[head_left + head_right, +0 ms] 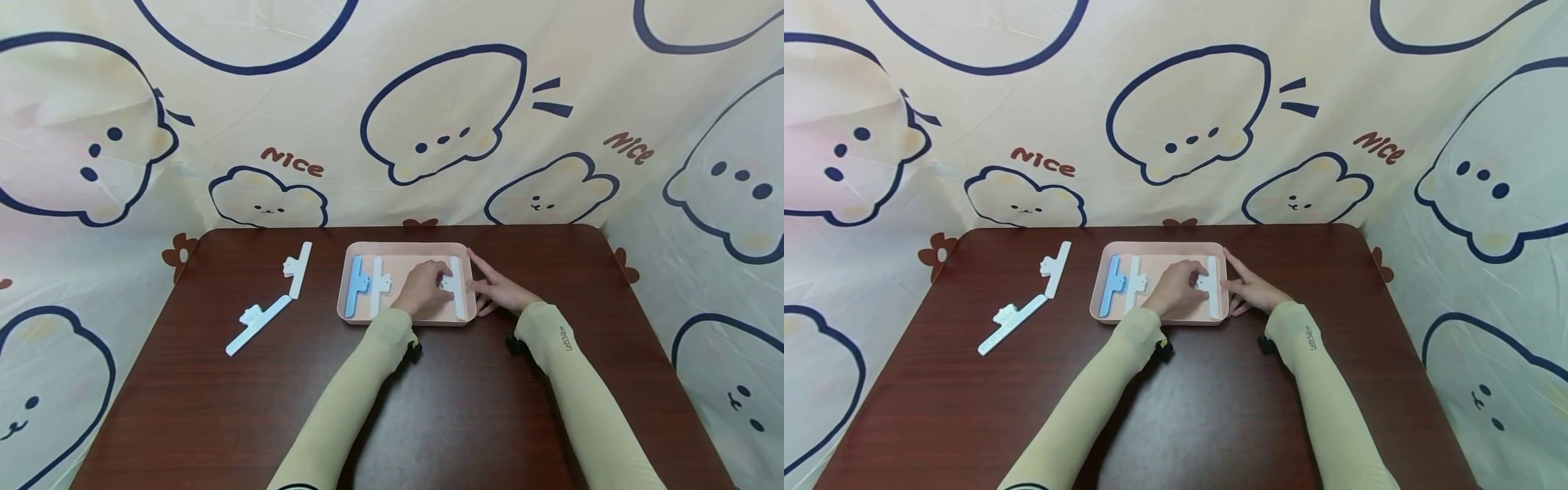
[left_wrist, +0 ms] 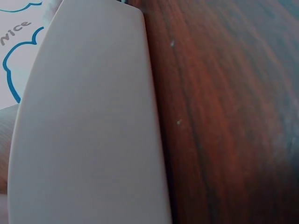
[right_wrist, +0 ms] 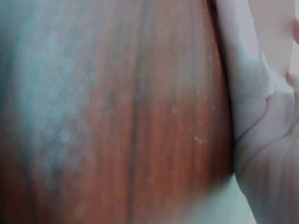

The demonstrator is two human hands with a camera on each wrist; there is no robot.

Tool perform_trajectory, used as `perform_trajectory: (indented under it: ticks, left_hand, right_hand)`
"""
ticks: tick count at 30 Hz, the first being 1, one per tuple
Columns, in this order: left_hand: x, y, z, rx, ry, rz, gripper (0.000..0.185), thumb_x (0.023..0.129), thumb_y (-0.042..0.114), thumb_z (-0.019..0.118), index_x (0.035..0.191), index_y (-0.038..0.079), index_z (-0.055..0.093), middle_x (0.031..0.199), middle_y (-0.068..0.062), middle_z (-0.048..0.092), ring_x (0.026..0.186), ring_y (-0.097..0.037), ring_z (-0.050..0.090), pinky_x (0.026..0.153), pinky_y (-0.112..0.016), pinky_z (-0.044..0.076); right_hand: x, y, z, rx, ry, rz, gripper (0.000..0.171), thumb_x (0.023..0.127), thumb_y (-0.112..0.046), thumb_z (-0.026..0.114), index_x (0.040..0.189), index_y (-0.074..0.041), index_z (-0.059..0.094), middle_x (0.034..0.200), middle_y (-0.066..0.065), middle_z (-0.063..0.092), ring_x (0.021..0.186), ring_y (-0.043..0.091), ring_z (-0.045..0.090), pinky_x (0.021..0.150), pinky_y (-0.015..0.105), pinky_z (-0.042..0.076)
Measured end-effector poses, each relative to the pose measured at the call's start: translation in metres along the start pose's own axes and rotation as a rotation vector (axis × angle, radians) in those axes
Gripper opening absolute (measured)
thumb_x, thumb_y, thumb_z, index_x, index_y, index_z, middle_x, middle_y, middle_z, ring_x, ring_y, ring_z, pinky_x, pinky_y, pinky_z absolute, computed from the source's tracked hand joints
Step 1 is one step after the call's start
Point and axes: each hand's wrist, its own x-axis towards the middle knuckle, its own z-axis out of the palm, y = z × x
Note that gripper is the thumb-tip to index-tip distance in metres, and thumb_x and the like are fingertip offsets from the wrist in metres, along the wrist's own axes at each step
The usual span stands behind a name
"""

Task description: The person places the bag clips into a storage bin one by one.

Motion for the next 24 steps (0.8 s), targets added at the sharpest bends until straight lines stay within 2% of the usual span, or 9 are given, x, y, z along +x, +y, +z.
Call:
perform_trajectory:
  ticks: [11, 24]
  left_hand:
    - [-0.0007, 0.0003, 0.0004, -0.007, -0.009, -0.002, 0.039, 0.085, 0.020, 0.087, 0.120, 0.009, 0.072, 0.097, -0.003, 0.064, 0.087, -0.016, 0.055, 0.080, -0.029, 0.047]
    - [-0.0026, 0.0023, 0.0004, -0.004, 0.001, 0.011, 0.038, 0.085, 0.019, 0.086, 0.119, 0.009, 0.072, 0.094, -0.003, 0.061, 0.085, -0.017, 0.053, 0.078, -0.028, 0.045]
  right_hand:
    - [0.0009, 0.0022, -0.0004, 0.000, 0.000, 0.005, 0.075, 0.110, -0.038, 0.049, 0.157, -0.062, -0.004, 0.111, 0.016, 0.071, 0.086, 0.027, 0.072, 0.080, 0.041, 0.062]
    - [0.0015, 0.0030, -0.0006, 0.003, -0.002, -0.007, 0.074, 0.110, -0.039, 0.049, 0.157, -0.062, -0.004, 0.111, 0.016, 0.071, 0.086, 0.027, 0.072, 0.080, 0.042, 0.062]
